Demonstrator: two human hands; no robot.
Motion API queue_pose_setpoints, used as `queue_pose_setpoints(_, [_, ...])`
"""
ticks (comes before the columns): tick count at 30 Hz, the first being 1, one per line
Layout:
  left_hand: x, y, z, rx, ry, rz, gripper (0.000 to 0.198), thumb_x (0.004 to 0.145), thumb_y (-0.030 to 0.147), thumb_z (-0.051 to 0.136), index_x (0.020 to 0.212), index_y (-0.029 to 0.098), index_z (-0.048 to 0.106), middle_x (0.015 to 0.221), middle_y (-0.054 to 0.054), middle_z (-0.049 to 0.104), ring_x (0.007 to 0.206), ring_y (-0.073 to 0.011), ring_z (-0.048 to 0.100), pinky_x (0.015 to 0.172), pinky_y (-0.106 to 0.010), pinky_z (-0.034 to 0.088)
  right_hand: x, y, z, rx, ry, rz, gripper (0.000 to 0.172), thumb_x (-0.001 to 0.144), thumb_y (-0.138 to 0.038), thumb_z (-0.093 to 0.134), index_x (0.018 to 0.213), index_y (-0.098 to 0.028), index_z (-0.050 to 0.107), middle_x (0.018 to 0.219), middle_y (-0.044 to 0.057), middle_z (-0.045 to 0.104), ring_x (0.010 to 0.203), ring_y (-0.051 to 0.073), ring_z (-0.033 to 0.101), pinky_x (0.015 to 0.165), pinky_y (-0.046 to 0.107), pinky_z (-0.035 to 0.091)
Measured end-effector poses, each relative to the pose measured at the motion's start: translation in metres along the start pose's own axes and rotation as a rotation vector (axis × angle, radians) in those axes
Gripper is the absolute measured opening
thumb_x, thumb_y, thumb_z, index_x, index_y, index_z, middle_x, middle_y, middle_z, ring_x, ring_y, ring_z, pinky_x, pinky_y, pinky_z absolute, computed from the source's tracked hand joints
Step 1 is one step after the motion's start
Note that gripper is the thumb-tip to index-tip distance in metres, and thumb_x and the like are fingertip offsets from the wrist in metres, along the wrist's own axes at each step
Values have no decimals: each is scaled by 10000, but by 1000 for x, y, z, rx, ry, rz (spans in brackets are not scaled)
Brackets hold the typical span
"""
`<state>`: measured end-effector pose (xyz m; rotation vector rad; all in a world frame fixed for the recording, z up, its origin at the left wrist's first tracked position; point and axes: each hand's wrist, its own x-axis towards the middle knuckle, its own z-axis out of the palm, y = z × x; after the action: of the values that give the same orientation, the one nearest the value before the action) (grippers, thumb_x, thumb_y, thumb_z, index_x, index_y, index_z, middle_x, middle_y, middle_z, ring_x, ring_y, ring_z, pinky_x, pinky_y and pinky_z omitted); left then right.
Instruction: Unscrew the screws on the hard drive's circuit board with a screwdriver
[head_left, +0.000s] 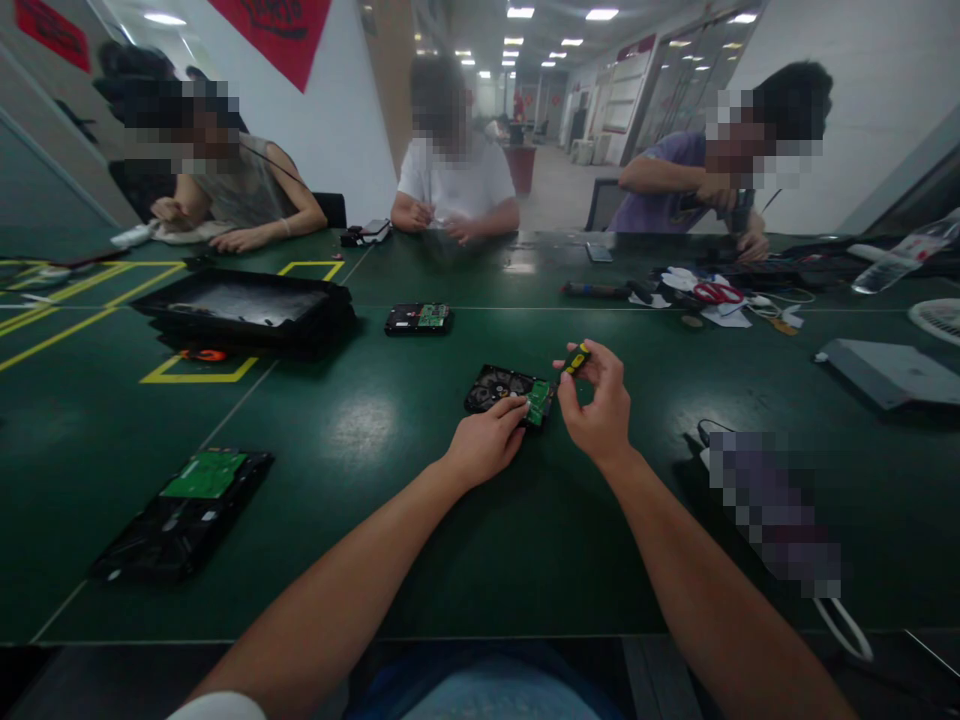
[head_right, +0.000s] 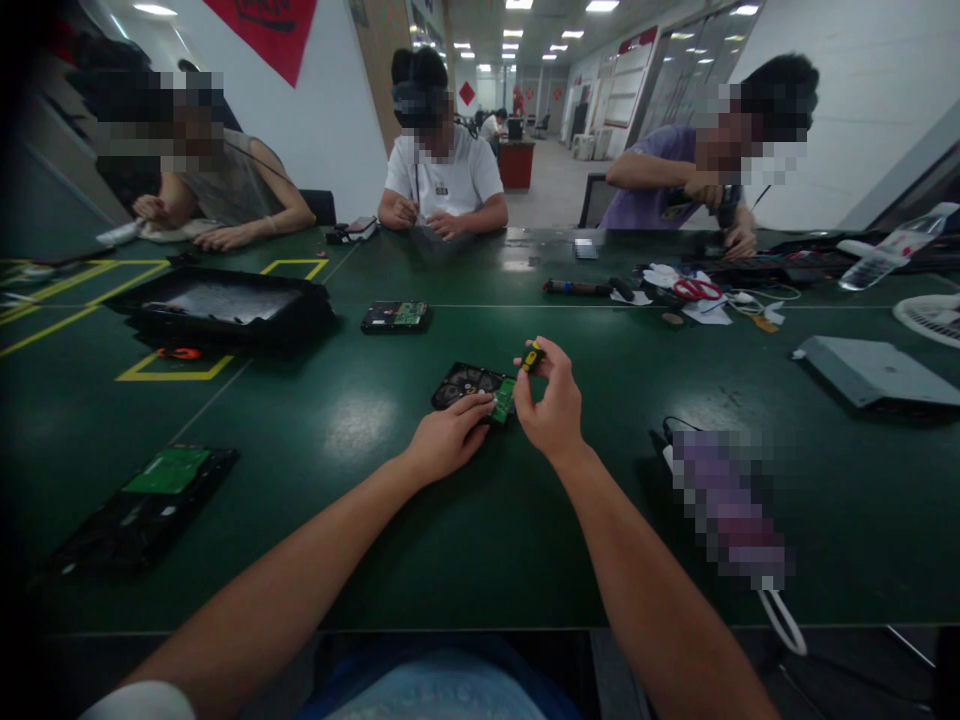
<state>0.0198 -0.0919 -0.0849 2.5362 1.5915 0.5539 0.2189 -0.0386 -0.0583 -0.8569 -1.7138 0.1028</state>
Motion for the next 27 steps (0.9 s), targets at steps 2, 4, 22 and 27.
queue_pose_setpoints(2, [0, 0, 1, 2, 2, 3, 447, 1017, 329, 447, 1446, 245, 538, 1531, -57, 515, 1214, -220, 648, 984, -348, 579, 0, 1, 0, -52, 29, -5, 543, 949, -316, 640, 1443, -258, 422, 1250, 116, 634, 925, 223, 703, 837, 440, 647])
queue_pose_setpoints(4, [0, -1, 1, 11, -1, 7, 449, 1018, 332, 443, 1449, 249, 533, 1518, -65, 511, 1196, -222, 652, 963, -348, 587, 1, 1, -1, -98, 40, -22, 553, 920, -337, 682, 1420, -269, 457, 1217, 111, 628, 906, 231, 681, 779, 436, 652])
queue_pose_setpoints(22, [-1, 5, -5, 81, -67, -103, 467, 1033, 364, 395, 1472, 296, 538, 1103, -66, 731, 921, -235, 723, 787, -351, 585, 0, 1, -2, -83, 19, -33, 536, 927, -329, 656, 1419, -270, 453, 1241, 117, 615, 902, 234, 678, 778, 440, 643])
queue_pose_setpoints(27, [-1, 3, 0, 51, -39, -114, 446, 1028, 356, 420, 1444, 281, 562, 1133, -63, 754, 982, -237, 731, 847, -362, 583, -1, -1, -1, -15, 13, 21, 547, 957, -303, 606, 1458, -253, 389, 1271, 125, 624, 898, 218, 704, 839, 438, 640])
